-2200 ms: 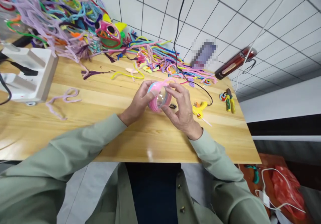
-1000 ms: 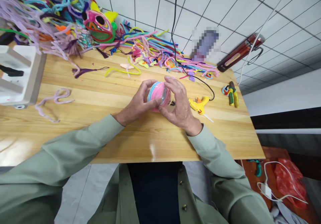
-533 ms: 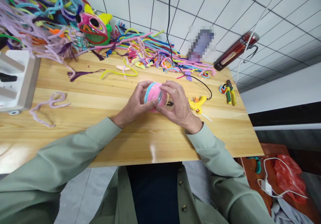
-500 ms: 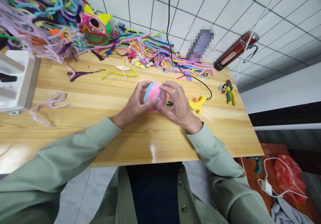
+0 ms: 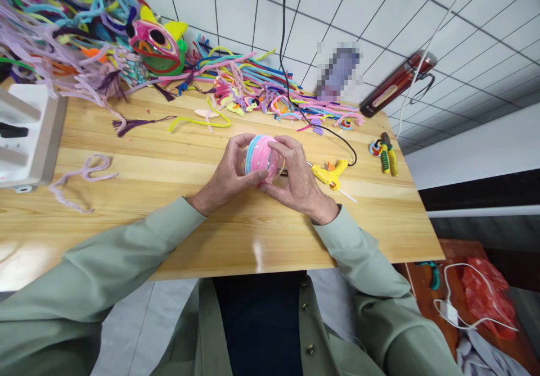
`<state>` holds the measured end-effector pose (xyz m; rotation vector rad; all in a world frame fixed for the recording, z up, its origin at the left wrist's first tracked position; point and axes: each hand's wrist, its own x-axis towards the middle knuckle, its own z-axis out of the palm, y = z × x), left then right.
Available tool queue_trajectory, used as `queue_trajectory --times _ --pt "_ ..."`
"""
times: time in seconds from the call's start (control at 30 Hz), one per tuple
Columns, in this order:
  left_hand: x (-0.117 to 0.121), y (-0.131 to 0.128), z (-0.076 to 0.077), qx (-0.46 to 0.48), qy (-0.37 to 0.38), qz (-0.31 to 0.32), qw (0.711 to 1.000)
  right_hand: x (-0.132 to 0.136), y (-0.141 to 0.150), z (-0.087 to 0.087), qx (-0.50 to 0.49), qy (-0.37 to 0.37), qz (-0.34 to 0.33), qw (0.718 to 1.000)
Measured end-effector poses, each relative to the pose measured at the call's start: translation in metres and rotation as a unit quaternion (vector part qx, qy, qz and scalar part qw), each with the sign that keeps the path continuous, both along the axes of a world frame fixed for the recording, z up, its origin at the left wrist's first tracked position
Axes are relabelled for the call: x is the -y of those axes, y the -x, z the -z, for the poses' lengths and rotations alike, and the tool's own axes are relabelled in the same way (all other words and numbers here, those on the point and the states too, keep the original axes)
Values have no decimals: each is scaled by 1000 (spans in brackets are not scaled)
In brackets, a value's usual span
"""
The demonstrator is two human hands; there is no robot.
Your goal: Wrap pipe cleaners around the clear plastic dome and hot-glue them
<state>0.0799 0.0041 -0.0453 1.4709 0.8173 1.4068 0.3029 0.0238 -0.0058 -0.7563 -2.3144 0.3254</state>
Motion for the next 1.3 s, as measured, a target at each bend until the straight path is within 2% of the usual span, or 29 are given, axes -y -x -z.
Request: queue_trajectory --times 0.2,0.47,0.63,0.9,1.17,1.3 --pt "0 3 -1 -2 31 2 1000 4 6 3 -4 1 22 1000" --pt "-1 5 -8 17 44 9 999 6 10 5 11 -52 40 998" --pt "-2 5 -5 9 57 -19 998 8 14 9 38 -61 42 997" --pt "-5 8 2 -7 46 -18 999 10 16 9 35 -94 45 994" --pt "-4 10 12 59 64 34 996 9 17 11 27 -99 51 993" --pt "-4 9 12 61 69 34 995 9 16 9 31 -86 48 995"
